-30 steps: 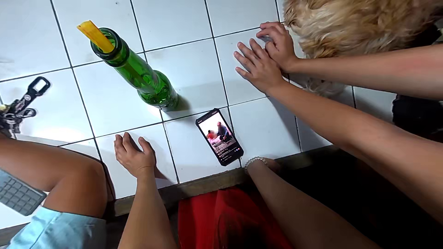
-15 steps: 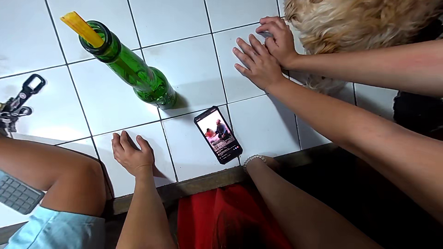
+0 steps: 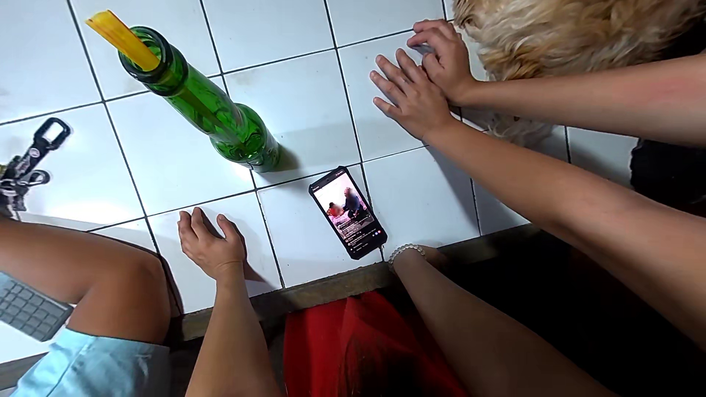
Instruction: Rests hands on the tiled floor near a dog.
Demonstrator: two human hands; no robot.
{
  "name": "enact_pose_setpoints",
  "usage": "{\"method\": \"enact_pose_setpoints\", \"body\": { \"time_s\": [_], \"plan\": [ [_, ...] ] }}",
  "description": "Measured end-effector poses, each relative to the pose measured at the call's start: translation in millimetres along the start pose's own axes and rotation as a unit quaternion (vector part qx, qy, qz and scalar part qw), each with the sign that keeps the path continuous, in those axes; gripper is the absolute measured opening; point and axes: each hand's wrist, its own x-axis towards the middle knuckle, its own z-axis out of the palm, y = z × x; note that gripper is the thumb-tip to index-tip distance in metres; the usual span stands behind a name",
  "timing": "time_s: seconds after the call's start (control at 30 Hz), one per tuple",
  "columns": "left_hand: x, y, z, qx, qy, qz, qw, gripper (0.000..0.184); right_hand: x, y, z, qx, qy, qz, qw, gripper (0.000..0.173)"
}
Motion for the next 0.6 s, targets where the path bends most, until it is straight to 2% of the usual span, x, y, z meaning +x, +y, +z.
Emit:
{"method": "enact_pose_setpoints", "body": {
  "time_s": [0.03,0.07,0.1,0.13,0.17,0.2,0.23,0.27,0.33,0.53,0.57,0.6],
  "plan": [
    [0,0,0,-0.001,0.003,0.001,1.0,0.056,2,-5,-8,0.019,0.002,0.015,1.0,0.05],
    [0,-1,1,-0.001,0.005,0.004,1.0,0.056,8,-17,-31,0.048,-0.039,0.056,0.996,0.046],
    [0,-1,1,0.002,0.007,0.009,1.0,0.057,23,-33,-74,0.07,-0.165,0.118,0.977,0.045],
    [0,-1,1,0.002,0.007,0.01,1.0,0.057,33,-42,-96,0.087,-0.218,0.152,0.96,0.046],
    [0,-1,1,0.002,0.009,0.01,1.0,0.056,32,-43,-96,0.087,-0.213,0.149,0.962,0.046],
    [0,-1,1,0.001,0.01,0.008,1.0,0.056,23,-35,-76,0.075,-0.164,0.115,0.977,0.045],
    [0,-1,1,0.0,0.009,0.004,1.0,0.056,8,-21,-37,0.057,-0.054,0.058,0.995,0.046],
    [0,-1,1,0.0,0.007,0.0,1.0,0.056,2,-10,-13,0.027,-0.011,0.022,0.999,0.05],
    [0,0,2,-0.001,0.007,-0.002,1.0,0.056,0,-1,1,-0.006,-0.011,-0.002,1.0,0.055],
    [-1,0,1,-0.003,0.015,0.005,1.0,0.055,0,-3,0,-0.007,0.006,0.0,1.0,0.055],
    [-1,1,1,-0.005,0.015,0.006,1.0,0.056,2,-9,-9,0.015,-0.004,0.021,1.0,0.051],
    [-1,1,1,-0.006,0.014,0.006,1.0,0.056,9,-20,-33,0.042,-0.06,0.064,0.995,0.047]
  ]
}}
